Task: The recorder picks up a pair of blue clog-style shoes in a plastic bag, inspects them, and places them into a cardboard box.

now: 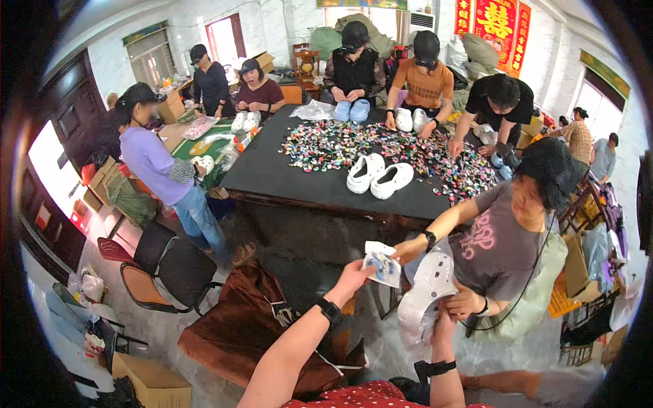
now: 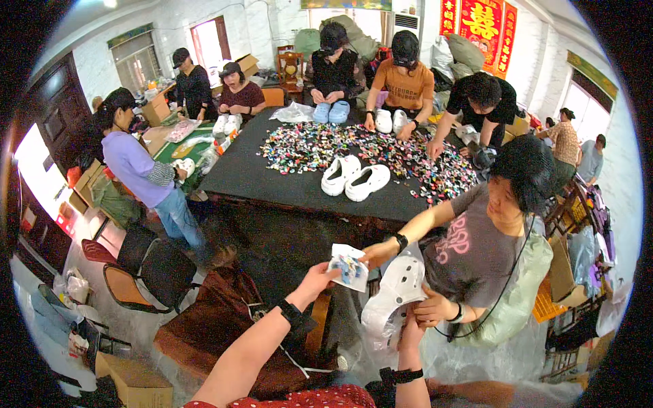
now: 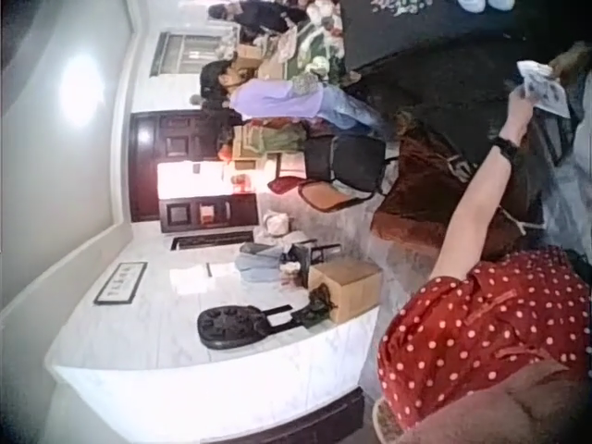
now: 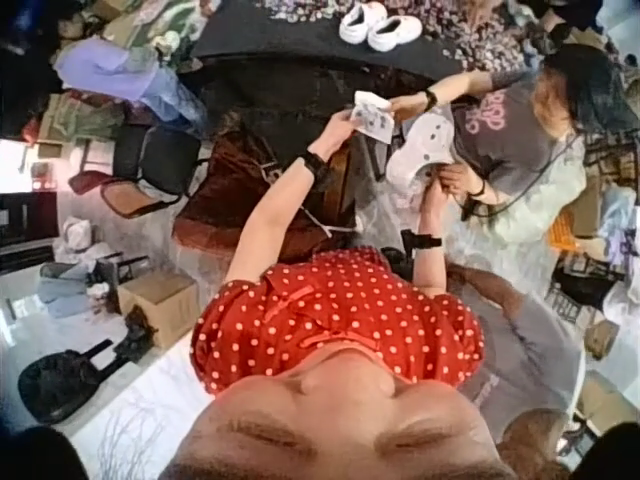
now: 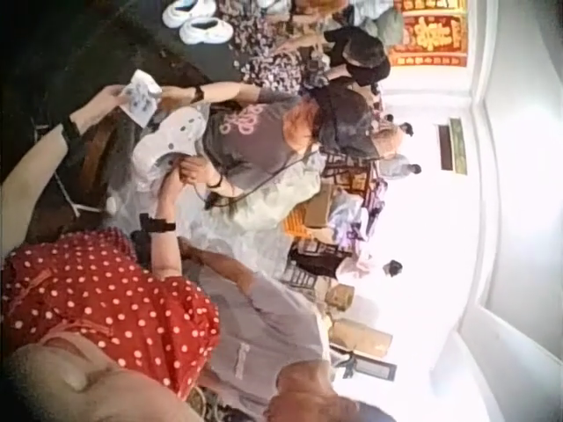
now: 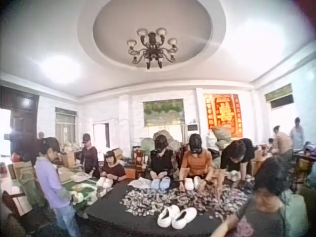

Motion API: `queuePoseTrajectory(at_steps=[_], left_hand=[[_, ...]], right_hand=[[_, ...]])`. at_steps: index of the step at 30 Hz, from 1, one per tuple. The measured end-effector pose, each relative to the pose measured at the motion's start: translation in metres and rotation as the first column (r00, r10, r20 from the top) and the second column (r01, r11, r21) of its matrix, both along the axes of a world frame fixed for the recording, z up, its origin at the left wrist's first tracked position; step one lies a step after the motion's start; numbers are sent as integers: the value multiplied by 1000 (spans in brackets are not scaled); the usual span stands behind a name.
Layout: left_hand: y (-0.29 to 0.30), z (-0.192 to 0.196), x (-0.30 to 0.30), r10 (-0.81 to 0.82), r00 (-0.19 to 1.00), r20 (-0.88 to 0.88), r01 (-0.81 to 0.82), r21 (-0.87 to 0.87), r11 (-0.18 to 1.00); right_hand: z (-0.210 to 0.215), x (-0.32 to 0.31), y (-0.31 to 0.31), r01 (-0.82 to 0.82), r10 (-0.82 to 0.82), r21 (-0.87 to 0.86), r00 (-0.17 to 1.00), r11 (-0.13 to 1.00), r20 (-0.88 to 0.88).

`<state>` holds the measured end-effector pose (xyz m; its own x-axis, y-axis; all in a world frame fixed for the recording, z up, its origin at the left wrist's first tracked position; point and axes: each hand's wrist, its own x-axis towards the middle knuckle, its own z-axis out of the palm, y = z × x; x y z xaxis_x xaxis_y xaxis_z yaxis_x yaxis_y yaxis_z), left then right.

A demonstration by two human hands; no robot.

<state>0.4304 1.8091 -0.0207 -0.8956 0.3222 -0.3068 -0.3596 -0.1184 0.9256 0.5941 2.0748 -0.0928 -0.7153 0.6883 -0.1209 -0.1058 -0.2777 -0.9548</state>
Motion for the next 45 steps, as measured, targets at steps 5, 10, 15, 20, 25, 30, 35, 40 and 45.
queuePoseTrajectory(at_steps=[5,10,15,20,25,30,35,40,45], left_hand=[[18,14,6,-129,988,-87,128,-15,992],[-15,25,35,-215,973,-79,210,-74,975],[-89,14,76,-138,990,15,139,-166,976],[-145,10,106,15,992,124,3,-139,990],[-161,19,102,113,987,113,-98,-130,987],[-165,17,94,184,964,194,-155,-155,976],[-146,24,102,379,896,232,-333,-214,918],[-122,54,97,570,807,154,-517,-282,808],[-102,47,87,648,733,208,-586,-289,757]], right_hand=[[5,-18,-3,-84,90,-76,993,994,76],[23,-54,-12,-7,7,-82,1000,997,-1],[11,-96,9,48,-50,-18,996,999,-74],[63,-158,-4,29,-42,183,997,983,68],[81,-198,-22,-148,112,274,983,950,143],[82,-236,-63,137,13,871,987,473,-163],[65,-329,-81,-74,384,927,920,367,-79],[27,-455,-94,-185,380,964,919,189,102],[1,-549,-98,-475,99,859,880,190,465]])
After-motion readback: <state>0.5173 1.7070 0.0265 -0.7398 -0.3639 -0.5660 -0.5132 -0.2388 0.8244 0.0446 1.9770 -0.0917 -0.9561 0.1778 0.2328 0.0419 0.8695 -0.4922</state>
